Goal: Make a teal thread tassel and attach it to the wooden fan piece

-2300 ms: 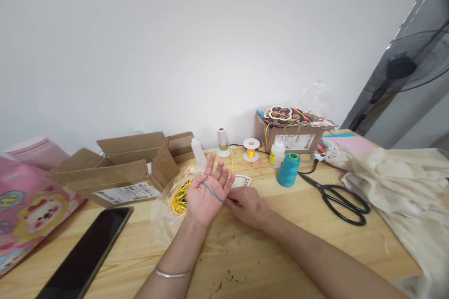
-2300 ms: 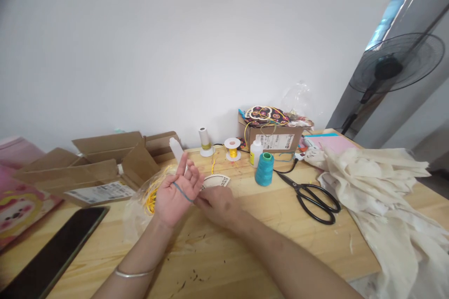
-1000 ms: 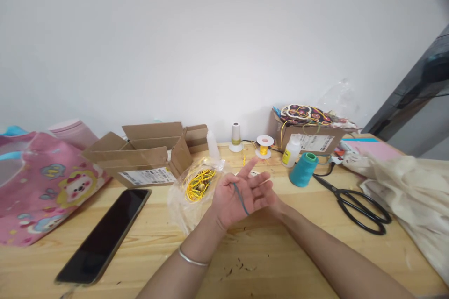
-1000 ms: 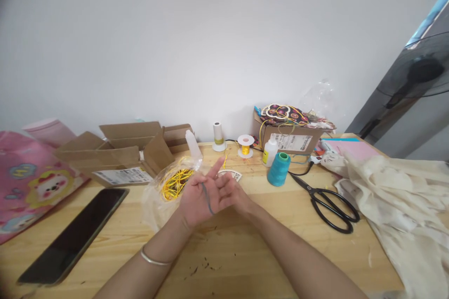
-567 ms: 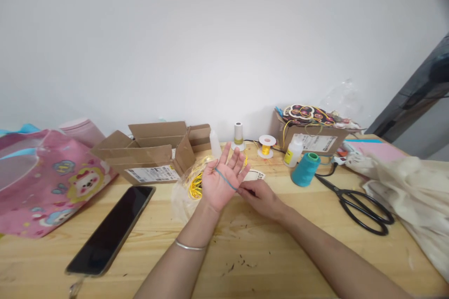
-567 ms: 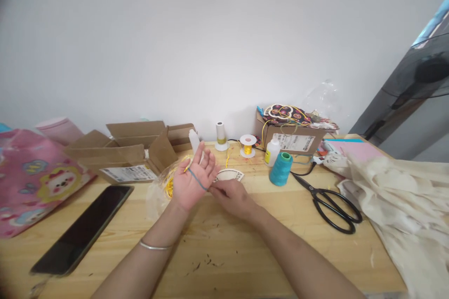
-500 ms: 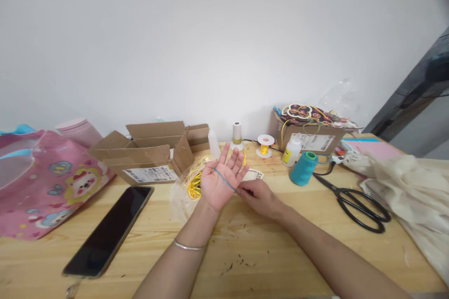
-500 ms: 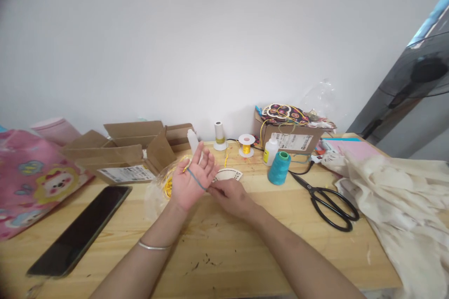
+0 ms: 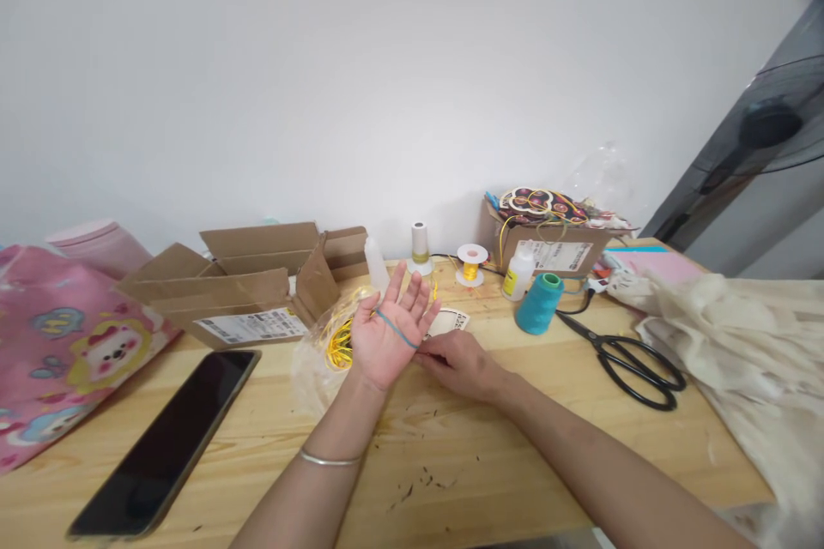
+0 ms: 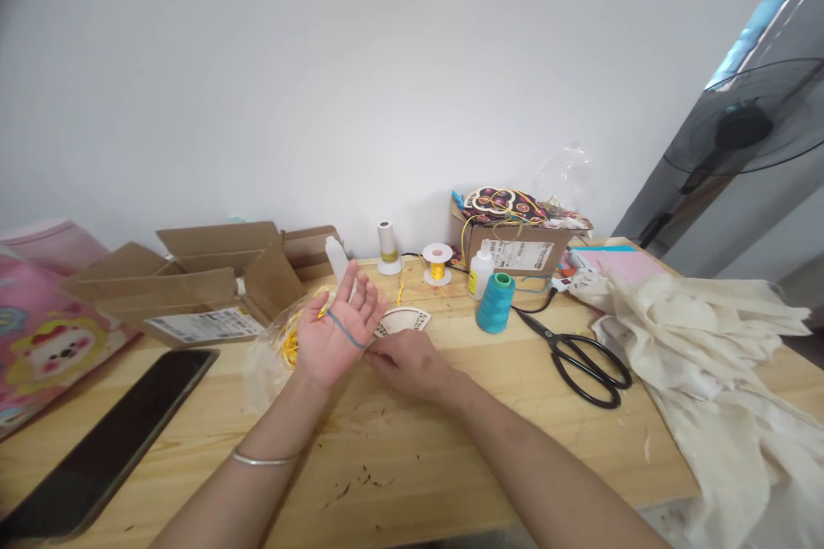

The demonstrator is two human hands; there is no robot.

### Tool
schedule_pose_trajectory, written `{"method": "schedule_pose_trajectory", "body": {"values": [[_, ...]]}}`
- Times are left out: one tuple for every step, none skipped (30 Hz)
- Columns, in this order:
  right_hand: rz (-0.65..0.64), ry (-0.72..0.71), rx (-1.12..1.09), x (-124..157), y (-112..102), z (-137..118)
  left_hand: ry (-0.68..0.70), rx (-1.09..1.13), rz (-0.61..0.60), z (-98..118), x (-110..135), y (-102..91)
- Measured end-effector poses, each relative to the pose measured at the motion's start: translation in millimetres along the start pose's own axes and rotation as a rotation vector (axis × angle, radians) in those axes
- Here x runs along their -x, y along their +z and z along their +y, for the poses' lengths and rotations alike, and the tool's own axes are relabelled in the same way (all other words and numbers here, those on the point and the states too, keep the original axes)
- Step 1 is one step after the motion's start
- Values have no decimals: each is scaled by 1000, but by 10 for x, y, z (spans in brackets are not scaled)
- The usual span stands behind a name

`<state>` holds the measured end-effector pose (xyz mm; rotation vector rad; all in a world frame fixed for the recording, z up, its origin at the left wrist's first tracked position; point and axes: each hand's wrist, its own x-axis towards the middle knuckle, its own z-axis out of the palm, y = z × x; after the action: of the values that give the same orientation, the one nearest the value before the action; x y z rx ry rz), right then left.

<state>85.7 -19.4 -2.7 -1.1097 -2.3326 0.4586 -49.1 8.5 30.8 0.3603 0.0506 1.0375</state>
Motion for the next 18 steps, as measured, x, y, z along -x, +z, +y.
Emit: {"method": "schedule_pose_trajectory", "body": {"values": [[-6,6,9,-2,1,1,-1,1,0,-2,-1,2],[-11,11,16,-4,2,1,0,1,1,-3,-1,4],[-15,13,22,-5,2,1,1,-2,1,-5,-1,8],[-18,12,25,-6,3,1,3,-5,2,-7,-1,12],[-21,8,24,-7,3,1,4,-7,1,-8,-1,15],[-22,3,21,-7,2,0,4,-8,0,-9,0,17],[-22,-2,18,-6,0,-1,4,-8,-1,-9,1,18],[-21,-6,17,-5,-3,-2,5,-7,0,-9,2,18],[-22,-6,18,-4,-7,-4,6,-5,1,-8,4,18],[-23,-5,18,-3,-12,-6,6,-1,1,-7,5,18],[-25,-4,18,-1,-17,-10,4,4,-1,-5,7,18],[-27,-5,15,0,-20,-14,1,10,-5,-5,9,20],[-28,-6,10,2,-21,-18,-3,15,-13,-4,11,23],[-26,-3,7,3,-17,-19,-10,17,-23,-6,14,28],[-16,13,6,3,-10,-17,-19,15,-34,-8,17,35],[8,41,8,1,2,-8,-30,8,-44,-12,21,42],[48,75,5,-3,17,8,-42,-5,-54,-17,25,50],[106,116,-8,-10,34,34,-56,-21,-64,-22,30,58]]}}
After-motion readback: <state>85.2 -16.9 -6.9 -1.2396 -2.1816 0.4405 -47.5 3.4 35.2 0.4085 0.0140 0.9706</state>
